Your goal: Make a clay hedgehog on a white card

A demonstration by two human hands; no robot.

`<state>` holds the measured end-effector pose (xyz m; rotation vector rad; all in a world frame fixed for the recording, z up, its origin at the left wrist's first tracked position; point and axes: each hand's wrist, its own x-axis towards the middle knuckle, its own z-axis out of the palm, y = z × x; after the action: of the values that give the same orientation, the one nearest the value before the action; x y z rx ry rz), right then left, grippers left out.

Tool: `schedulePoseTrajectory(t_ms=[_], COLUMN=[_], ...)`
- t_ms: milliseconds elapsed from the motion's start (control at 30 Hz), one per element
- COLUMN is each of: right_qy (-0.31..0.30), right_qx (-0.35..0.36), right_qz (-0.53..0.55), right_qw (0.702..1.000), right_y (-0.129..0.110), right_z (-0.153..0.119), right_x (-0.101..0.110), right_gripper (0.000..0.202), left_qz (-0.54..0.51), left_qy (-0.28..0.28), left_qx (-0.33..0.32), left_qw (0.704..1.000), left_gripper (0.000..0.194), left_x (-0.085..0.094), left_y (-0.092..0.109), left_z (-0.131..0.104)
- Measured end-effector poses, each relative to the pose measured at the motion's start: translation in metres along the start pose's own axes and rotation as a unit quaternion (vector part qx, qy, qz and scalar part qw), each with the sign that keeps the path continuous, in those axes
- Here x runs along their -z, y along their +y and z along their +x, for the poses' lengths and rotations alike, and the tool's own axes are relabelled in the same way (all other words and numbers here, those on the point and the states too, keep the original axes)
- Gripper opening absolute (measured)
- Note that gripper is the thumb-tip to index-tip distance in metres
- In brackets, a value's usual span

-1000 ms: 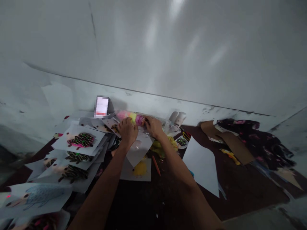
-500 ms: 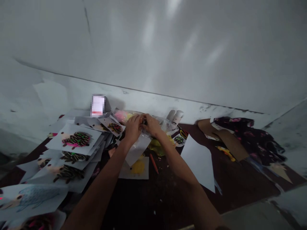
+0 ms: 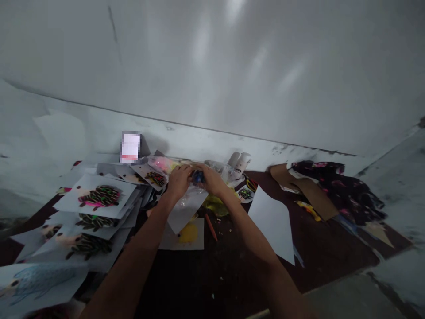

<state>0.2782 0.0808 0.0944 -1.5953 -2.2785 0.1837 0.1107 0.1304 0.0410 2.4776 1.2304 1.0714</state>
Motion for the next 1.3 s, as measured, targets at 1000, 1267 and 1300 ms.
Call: schedulePoseTrajectory(t_ms=[1000,1267,1300], right_qy=[0.139,0.209,0.211], right_qx=[-0.009,-0.064,-0.069], right_qz=[0.023,0.279,0.304], right_qw=[0.990,0.935,0.926], right_y=[0.013,0.026,0.027], right_z=[-0.027,-0.032,-0.033], right_x=[0.009,-0.020,-0.023], right_gripper=[0.055,0.050,0.051], left_qz=[-0.041,-0.103,-0.108], left_qy=[0.033,0.078,0.080], left_qx=[0.005,0.017,0.018], left_qw=[0.999,0.991,0.991], left_gripper=[0.041,0.046,0.045], left_x=[0.011,0.002,0.001], left_y=[-0.002,-0.003,-0.003], left_z=[0.012,0.005,0.005])
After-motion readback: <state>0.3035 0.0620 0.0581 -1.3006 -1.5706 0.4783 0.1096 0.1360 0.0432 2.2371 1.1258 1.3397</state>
